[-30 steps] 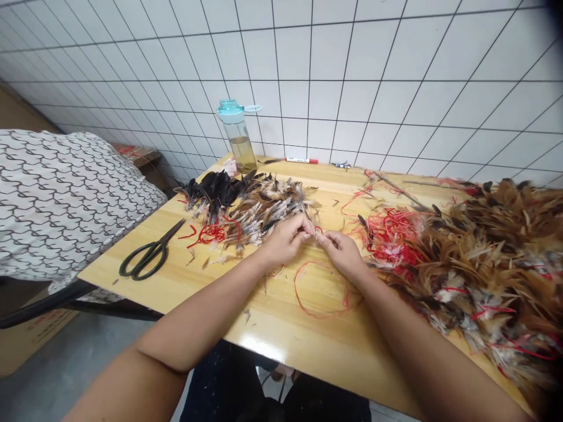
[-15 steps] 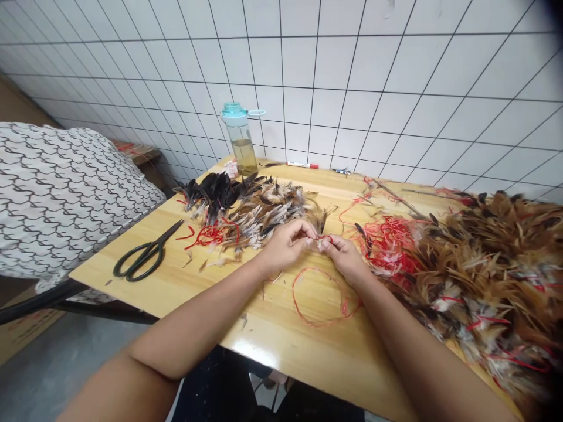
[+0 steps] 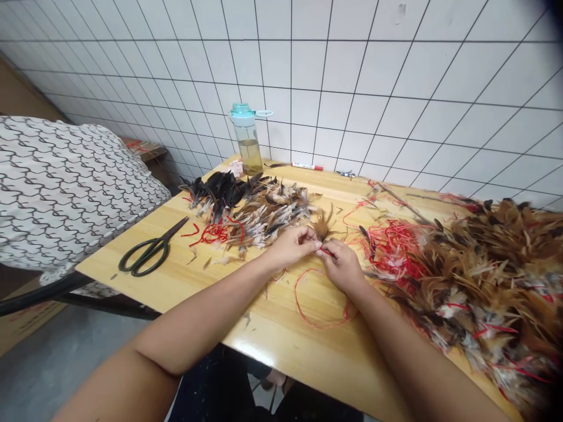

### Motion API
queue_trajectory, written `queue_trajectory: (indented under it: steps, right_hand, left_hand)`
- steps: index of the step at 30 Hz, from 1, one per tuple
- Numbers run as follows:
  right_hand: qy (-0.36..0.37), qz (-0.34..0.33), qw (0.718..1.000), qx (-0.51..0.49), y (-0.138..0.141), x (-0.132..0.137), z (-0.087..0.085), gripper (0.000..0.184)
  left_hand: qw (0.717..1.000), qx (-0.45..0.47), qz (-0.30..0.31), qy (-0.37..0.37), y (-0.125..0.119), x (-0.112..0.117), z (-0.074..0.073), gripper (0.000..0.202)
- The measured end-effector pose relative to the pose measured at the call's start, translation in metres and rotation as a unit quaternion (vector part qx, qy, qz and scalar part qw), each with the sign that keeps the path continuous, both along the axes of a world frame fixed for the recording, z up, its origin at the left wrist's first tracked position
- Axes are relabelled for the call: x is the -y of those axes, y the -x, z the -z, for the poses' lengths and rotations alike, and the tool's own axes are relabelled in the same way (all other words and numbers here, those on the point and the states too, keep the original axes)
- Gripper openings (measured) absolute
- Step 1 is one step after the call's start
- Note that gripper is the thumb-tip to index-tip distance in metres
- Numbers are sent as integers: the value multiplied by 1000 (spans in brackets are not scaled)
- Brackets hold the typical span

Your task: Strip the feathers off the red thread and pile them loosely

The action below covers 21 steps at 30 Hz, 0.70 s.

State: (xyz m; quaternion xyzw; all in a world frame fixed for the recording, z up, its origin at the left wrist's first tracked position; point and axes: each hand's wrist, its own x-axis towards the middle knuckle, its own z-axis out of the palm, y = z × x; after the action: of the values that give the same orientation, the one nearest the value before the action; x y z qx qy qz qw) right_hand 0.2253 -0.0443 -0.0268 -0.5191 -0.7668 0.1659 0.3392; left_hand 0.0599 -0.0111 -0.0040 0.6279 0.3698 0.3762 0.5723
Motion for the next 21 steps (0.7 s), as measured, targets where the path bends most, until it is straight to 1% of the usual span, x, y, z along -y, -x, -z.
queue_trajectory:
  steps: [3, 5, 7, 9, 12, 15, 18, 21]
  right_hand:
    - [0, 14, 1000, 4, 0, 0, 2, 16]
    - [2, 31, 1000, 1, -1, -1, 3, 15]
    - [-3, 39, 999, -3, -2, -3, 4, 18]
    - [-16, 36, 999, -15, -2, -4, 4, 23]
    - [-23, 27, 999, -33, -2, -4, 3, 28]
    - [-22, 24, 999, -39, -2, -3, 3, 28]
    - [-30, 15, 998, -51, -2, -4, 5, 22]
    - [-39, 3, 996, -74, -3, -6, 6, 17]
  left_hand:
    - [999, -29, -12, -38, 1, -1, -1, 23]
    - [995, -58, -25, -79, 2, -1, -3, 17]
    - [989, -79, -29, -124, 3, -1, -5, 9]
    - [986, -74, -18, -148, 3, -1, -6, 8]
    - [991, -36, 4, -131, 2, -2, -5, 13]
    - [995, -3, 10, -102, 1, -4, -3, 14]
    - [996, 25, 17, -89, 2, -5, 0, 14]
    - [997, 46, 25, -55, 3, -5, 3, 23]
